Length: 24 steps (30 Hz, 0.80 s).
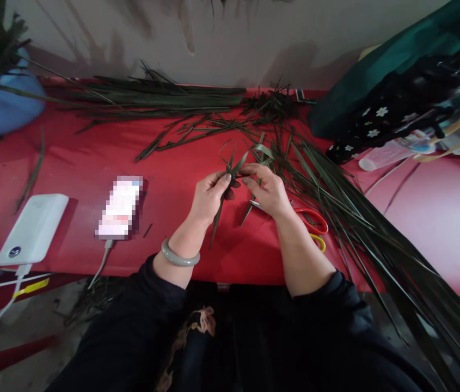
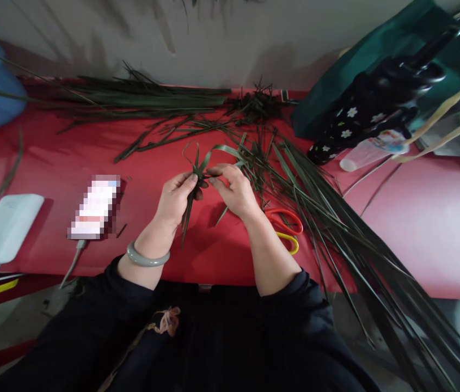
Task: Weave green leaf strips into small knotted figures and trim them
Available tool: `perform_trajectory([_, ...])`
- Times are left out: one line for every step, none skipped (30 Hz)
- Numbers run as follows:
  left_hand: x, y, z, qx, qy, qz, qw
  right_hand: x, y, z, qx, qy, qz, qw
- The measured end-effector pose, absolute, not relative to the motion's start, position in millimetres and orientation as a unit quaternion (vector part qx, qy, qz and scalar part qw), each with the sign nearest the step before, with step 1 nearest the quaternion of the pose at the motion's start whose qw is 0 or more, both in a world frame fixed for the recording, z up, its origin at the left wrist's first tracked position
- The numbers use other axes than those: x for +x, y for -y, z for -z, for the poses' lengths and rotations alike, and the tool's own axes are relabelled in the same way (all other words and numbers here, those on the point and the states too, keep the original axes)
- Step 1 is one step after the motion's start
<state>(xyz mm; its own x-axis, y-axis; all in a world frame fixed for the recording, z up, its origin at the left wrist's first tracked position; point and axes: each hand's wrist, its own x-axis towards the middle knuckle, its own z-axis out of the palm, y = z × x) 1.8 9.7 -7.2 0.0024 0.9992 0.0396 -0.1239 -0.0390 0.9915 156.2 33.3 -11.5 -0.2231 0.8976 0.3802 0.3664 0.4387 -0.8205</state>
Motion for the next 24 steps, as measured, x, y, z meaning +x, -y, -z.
perform_trajectory([1.5, -9.9, 7.1, 0.478, -0.457, -0.540, 0.521, 156.9, -33.4, 10.8, -0.442, 0.742, -0.271, 0.425])
perform_trajectory([1.3, -10.0, 7.2, 0.479, -0.460, -0.542, 0.515, 157.0, -33.0, 10.2, -0.449, 0.755, -0.248, 0.407])
perform_trajectory([1.1, -10.0, 7.5, 0.484, -0.465, -0.545, 0.503, 156.4, -32.1, 9.6, -0.458, 0.764, -0.231, 0.391])
perform_trajectory([0.8, -9.8, 7.9, 0.491, -0.473, -0.547, 0.486, 155.2, -30.6, 8.8, -0.470, 0.769, -0.217, 0.375])
perform_trajectory([0.5, -9.5, 8.4, 0.499, -0.483, -0.549, 0.466, 153.5, -28.6, 7.7, -0.483, 0.772, -0.206, 0.359])
perform_trajectory([0.2, -9.1, 8.8, 0.507, -0.493, -0.550, 0.443, 151.4, -26.1, 6.3, -0.495, 0.773, -0.197, 0.343])
perform_trajectory([-0.3, -8.7, 9.1, 0.516, -0.503, -0.550, 0.421, 149.1, -23.5, 4.6, -0.506, 0.774, -0.193, 0.328])
perform_trajectory([-0.8, -8.3, 9.4, 0.525, -0.513, -0.548, 0.401, 146.8, -20.9, 2.7, -0.516, 0.774, -0.192, 0.313])
perform_trajectory([-1.3, -7.8, 9.5, 0.531, -0.521, -0.547, 0.384, 144.6, -18.5, 0.8, -0.524, 0.773, -0.193, 0.299])
perform_trajectory([-1.7, -7.5, 9.7, 0.536, -0.528, -0.546, 0.369, 142.6, -16.5, -1.0, -0.531, 0.773, -0.196, 0.287])
perform_trajectory([-2.1, -7.3, 9.8, 0.540, -0.533, -0.545, 0.356, 141.1, -15.0, -2.5, -0.536, 0.773, -0.198, 0.277])
perform_trajectory([-2.3, -7.3, 10.1, 0.542, -0.538, -0.544, 0.347, 139.9, -14.0, -3.7, -0.538, 0.773, -0.199, 0.271])
perform_trajectory([-2.5, -7.5, 10.5, 0.542, -0.541, -0.544, 0.342, 139.2, -13.4, -4.6, -0.539, 0.774, -0.199, 0.267])
perform_trajectory([-2.5, -8.1, 11.3, 0.540, -0.542, -0.545, 0.343, 138.9, -13.1, -5.0, -0.539, 0.775, -0.198, 0.264])
perform_trajectory([-2.4, -8.9, 12.3, 0.533, -0.540, -0.549, 0.351, 139.0, -13.1, -5.2, -0.541, 0.776, -0.196, 0.260])
perform_trajectory([-2.3, -10.0, 13.7, 0.523, -0.535, -0.554, 0.365, 139.3, -13.3, -5.0, -0.545, 0.775, -0.193, 0.254])
perform_trajectory([-2.2, -11.2, 15.2, 0.509, -0.529, -0.560, 0.384, 139.8, -13.6, -4.6, -0.551, 0.775, -0.189, 0.246])
perform_trajectory([-2.1, -12.5, 16.7, 0.495, -0.522, -0.565, 0.403, 140.4, -13.9, -4.0, -0.557, 0.775, -0.184, 0.236])
perform_trajectory([-2.0, -13.6, 18.0, 0.482, -0.515, -0.570, 0.421, 141.0, -14.4, -3.2, -0.564, 0.775, -0.176, 0.226])
perform_trajectory([-1.9, -14.4, 18.9, 0.473, -0.508, -0.574, 0.434, 141.6, -14.8, -2.4, -0.570, 0.775, -0.168, 0.217])
perform_trajectory([-1.9, -14.7, 19.2, 0.471, -0.503, -0.576, 0.440, 142.1, -15.2, -1.6, -0.573, 0.775, -0.162, 0.212])
perform_trajectory([-1.8, -14.5, 18.8, 0.475, -0.501, -0.577, 0.437, 142.4, -15.6, -0.9, -0.571, 0.776, -0.155, 0.218])
perform_trajectory([-1.7, -13.8, 17.8, 0.484, -0.504, -0.576, 0.424, 142.5, -15.8, -0.3, -0.564, 0.777, -0.146, 0.237])
perform_trajectory([-1.4, -12.6, 16.4, 0.497, -0.511, -0.575, 0.402, 142.3, -15.9, 0.0, -0.555, 0.775, -0.132, 0.271])
